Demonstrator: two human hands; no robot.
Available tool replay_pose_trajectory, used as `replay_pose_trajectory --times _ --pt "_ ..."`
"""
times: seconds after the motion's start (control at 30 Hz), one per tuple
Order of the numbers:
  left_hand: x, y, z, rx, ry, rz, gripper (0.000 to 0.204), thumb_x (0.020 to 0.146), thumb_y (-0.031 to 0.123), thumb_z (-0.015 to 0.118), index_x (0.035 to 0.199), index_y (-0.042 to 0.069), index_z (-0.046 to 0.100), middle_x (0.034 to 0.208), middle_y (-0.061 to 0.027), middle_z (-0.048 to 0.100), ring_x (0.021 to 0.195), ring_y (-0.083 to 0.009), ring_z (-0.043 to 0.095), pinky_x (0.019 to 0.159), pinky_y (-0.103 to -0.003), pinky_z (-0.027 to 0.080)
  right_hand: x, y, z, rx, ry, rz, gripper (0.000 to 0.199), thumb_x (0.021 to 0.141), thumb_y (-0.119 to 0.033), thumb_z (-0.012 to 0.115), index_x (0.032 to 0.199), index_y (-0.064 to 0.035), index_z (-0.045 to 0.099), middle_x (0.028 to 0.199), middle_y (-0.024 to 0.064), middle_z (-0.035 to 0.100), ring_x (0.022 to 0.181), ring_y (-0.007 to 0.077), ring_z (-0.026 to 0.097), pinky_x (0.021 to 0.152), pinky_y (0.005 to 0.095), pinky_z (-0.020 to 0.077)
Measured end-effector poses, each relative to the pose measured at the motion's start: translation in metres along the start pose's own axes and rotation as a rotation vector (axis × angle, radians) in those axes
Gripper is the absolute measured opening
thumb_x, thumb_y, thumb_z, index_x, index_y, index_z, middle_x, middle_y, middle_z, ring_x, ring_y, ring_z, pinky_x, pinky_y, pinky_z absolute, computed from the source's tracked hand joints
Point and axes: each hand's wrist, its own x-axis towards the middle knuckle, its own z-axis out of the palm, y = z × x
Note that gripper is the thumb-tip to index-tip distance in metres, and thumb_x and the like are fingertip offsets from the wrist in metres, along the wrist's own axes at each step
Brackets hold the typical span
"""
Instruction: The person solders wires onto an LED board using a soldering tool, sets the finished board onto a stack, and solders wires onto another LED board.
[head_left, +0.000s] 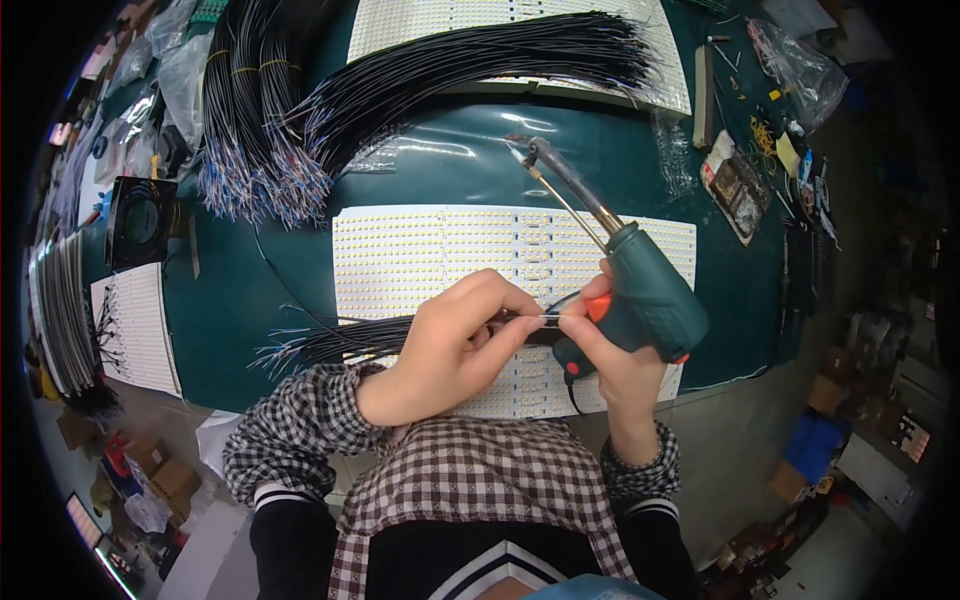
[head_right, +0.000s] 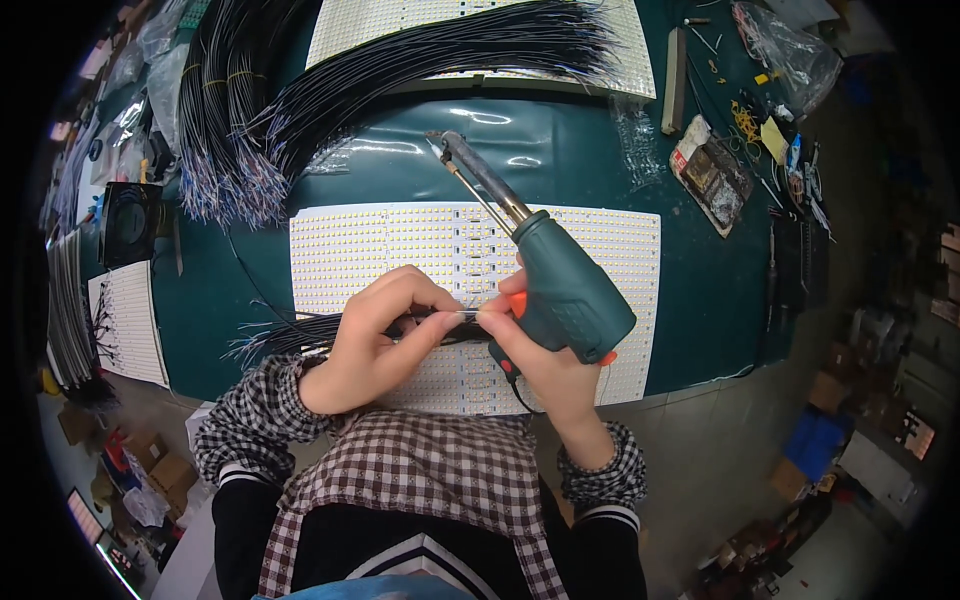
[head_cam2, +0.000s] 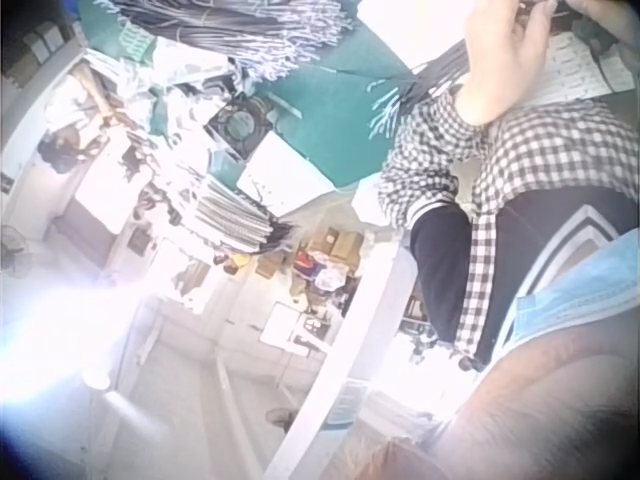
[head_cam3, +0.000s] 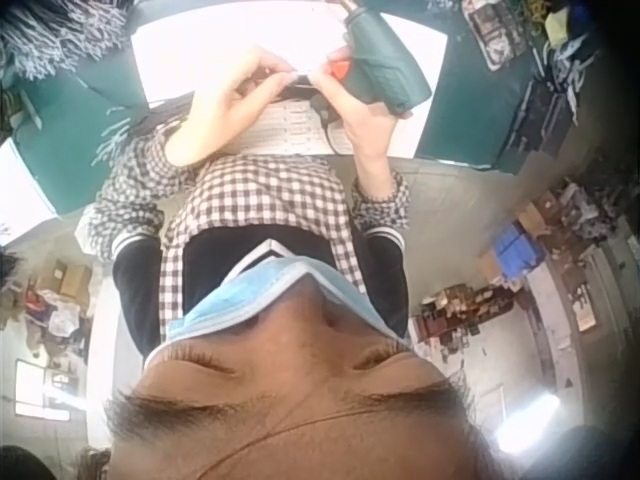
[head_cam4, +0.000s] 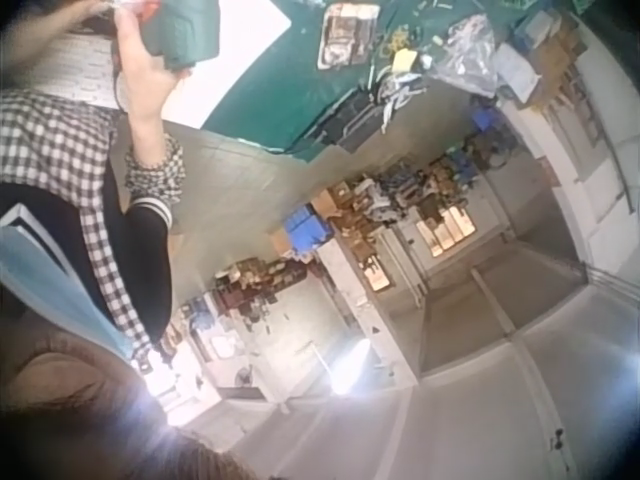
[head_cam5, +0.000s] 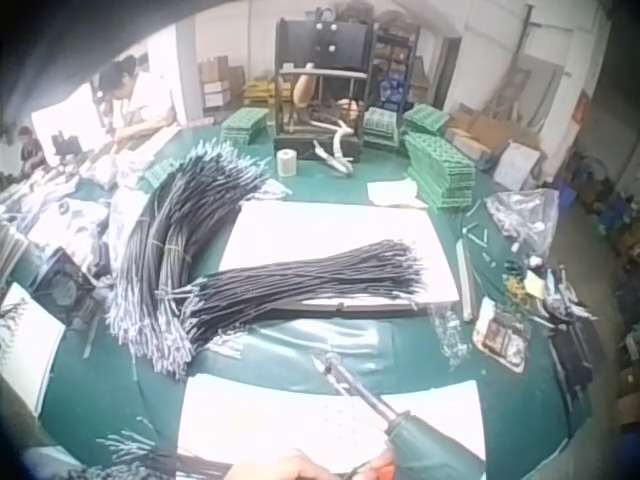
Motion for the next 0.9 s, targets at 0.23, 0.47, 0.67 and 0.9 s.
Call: replay_pose_trajectory --times 0.23,0.47,0.67,0.9 --pt "0.0 -0.004 0.01 -0.569 0.031 -0.184 0.006 0.082 0.003 0.059 0.086 0.0 0.055 0.079 -0.0029 0.056 0.068 -0.0061 0.052 0.058 -0.019 0.042 -0.005 0.0 0.001 -0.031 0.053 0.005 0.054 0.067 0.013 0.063 0.116 0.0027 0.046 0.094 0.0078 0.053 0.077 0.0146 0.058 0.069 0.0261 0.0477" --pt "-0.002 -0.006 0.007 -0.735 -0.119 -0.305 0.007 0.083 0.003 0.057 0.088 -0.001 0.054 0.081 -0.0011 0.055 0.072 -0.0037 0.05 0.063 -0.017 0.04 -0.009 0.003 0.001 0.098 0.049 -0.018 0.051 0.071 0.009 0.061 0.118 0.0027 0.043 0.095 0.0082 0.053 0.081 0.0158 0.058 0.074 0.0283 0.0483" --pt "-0.003 -0.009 0.014 -0.494 -0.101 -0.138 0.007 0.083 0.003 0.057 0.088 -0.001 0.055 0.081 0.0001 0.053 0.073 -0.0045 0.05 0.065 -0.018 0.042 -0.008 0.005 -0.003 0.033 -0.04 -0.009 0.05 0.07 0.011 0.061 0.117 0.0026 0.043 0.096 0.0089 0.053 0.084 0.0151 0.057 0.074 0.027 0.0479" --pt "-0.003 -0.004 0.017 -0.648 0.081 -0.252 0.008 0.081 0.004 0.06 0.086 -0.001 0.057 0.083 -0.002 0.058 0.074 -0.005 0.053 0.065 -0.017 0.044 -0.014 0.005 0.0 0.067 0.027 0.021 0.05 0.07 0.011 0.062 0.115 0.0026 0.044 0.092 0.0068 0.052 0.079 0.0129 0.055 0.073 0.0249 0.046"
